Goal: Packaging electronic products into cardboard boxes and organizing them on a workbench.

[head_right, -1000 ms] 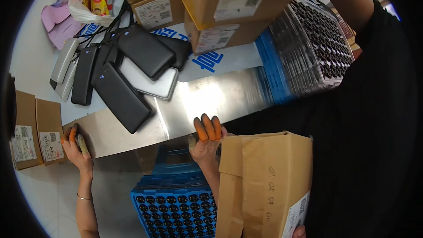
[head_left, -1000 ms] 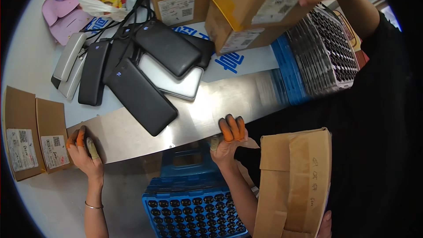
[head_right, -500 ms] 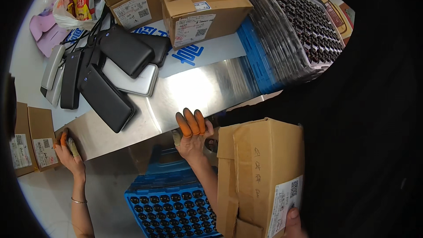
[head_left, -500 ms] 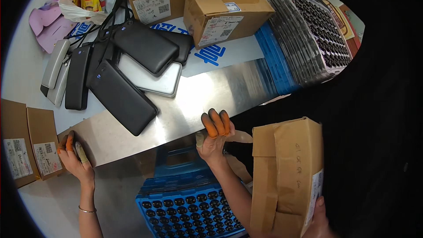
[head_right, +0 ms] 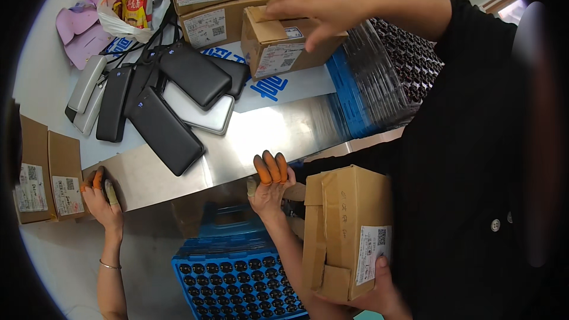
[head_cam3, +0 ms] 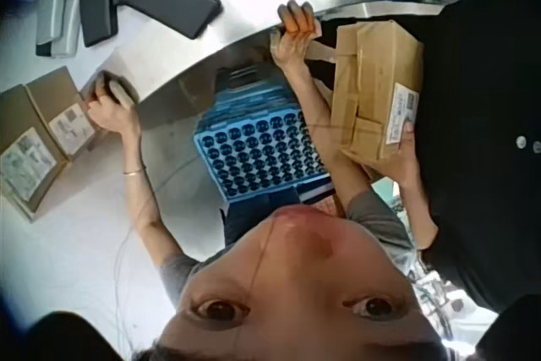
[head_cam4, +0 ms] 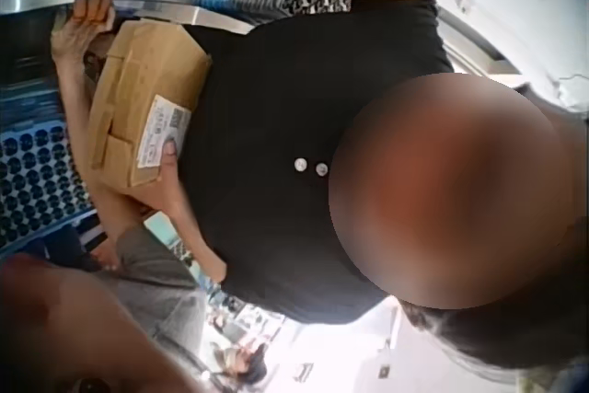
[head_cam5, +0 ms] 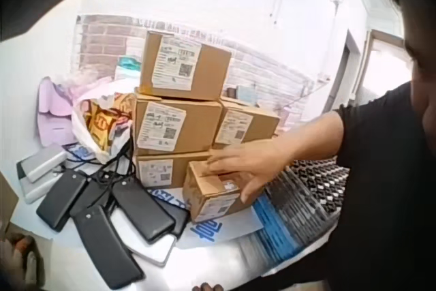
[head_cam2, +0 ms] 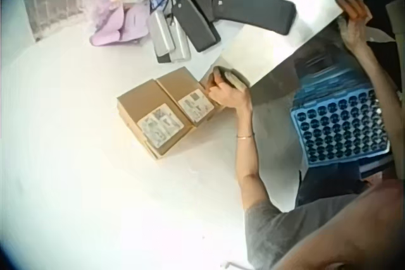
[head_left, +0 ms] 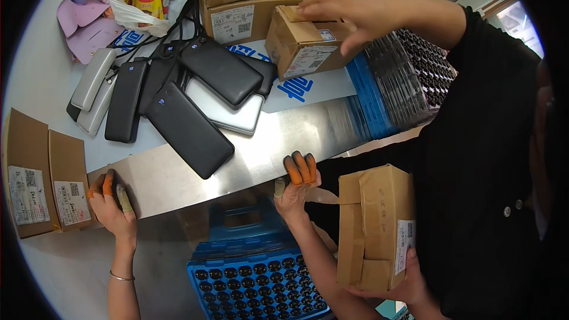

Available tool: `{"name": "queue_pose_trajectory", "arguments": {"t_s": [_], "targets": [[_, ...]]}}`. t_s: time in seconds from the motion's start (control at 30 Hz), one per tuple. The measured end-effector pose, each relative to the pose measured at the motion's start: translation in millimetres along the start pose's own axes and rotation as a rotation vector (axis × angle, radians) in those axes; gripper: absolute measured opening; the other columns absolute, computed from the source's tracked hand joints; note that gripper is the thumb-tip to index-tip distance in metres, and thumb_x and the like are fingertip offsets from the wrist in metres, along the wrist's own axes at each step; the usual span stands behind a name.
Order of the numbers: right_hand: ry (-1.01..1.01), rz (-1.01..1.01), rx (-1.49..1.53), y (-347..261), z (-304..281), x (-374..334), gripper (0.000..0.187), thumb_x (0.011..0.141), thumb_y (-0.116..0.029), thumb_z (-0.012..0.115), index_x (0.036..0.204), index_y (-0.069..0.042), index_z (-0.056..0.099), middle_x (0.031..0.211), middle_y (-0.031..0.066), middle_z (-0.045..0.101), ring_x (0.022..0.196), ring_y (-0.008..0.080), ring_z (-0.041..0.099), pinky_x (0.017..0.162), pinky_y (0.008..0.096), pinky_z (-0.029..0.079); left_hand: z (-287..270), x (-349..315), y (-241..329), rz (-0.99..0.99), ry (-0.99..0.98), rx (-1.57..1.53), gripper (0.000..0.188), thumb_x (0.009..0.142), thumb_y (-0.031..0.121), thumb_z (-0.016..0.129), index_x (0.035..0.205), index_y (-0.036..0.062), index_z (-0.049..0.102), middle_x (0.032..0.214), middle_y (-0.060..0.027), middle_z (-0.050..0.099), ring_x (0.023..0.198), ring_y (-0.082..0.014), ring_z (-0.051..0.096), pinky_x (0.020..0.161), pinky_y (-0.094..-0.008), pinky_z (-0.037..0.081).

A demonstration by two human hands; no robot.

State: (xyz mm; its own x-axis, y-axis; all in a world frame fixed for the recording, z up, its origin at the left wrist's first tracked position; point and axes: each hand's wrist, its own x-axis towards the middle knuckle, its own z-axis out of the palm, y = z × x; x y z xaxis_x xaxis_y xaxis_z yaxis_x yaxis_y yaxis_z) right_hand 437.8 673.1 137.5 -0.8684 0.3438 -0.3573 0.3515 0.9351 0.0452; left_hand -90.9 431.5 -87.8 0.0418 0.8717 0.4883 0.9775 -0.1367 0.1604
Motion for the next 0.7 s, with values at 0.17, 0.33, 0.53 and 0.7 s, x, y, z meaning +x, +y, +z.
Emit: {"name": "queue_pose_trajectory", "arguments": {"t_s": [0.17,0.33,0.53,0.7], "targets": [[-0.033,0.221,-0.137,-19,9,-8,0.116,0.063,-0.033,0.089,0.153,-0.003,0.022,0.153,0.0255,0.028,0.143,0.0399,0.028,0.117,0.0461,0.030,7,11,7,0.056,0.048,-0.002,0.035,0.097,0.020,0.051,0.124,0.0008,0.061,0.120,-0.0176,0.056,0.110,-0.0361,0.052,0.096,-0.0406,0.041],[-0.012,0.200,-0.018,11,28,-46,0.107,0.071,-0.037,0.083,0.153,-0.003,0.023,0.150,0.0222,0.034,0.142,0.0385,0.029,0.115,0.0450,0.032,7,19,12,0.066,0.051,-0.038,0.035,0.097,0.021,0.053,0.123,0.0004,0.062,0.119,-0.0181,0.057,0.104,-0.0356,0.052,0.091,-0.0414,0.042],[1.057,1.343,0.139,-351,239,121,0.047,0.096,-0.028,0.052,0.138,-0.010,0.047,0.140,0.0116,0.048,0.138,0.0320,0.035,0.103,0.0456,0.020,0,14,9,0.095,0.073,0.017,0.035,0.096,0.022,0.053,0.122,-0.0003,0.063,0.117,-0.0198,0.056,0.098,-0.0356,0.051,0.086,-0.0425,0.042],[1.110,1.276,0.134,-348,235,124,0.046,0.095,-0.026,0.053,0.138,-0.010,0.048,0.141,0.0113,0.048,0.138,0.0328,0.035,0.104,0.0458,0.021,0,8,7,0.021,-0.013,0.017,0.035,0.096,0.020,0.053,0.122,-0.0010,0.061,0.121,-0.0200,0.056,0.107,-0.0371,0.051,0.094,-0.0431,0.041]]}}
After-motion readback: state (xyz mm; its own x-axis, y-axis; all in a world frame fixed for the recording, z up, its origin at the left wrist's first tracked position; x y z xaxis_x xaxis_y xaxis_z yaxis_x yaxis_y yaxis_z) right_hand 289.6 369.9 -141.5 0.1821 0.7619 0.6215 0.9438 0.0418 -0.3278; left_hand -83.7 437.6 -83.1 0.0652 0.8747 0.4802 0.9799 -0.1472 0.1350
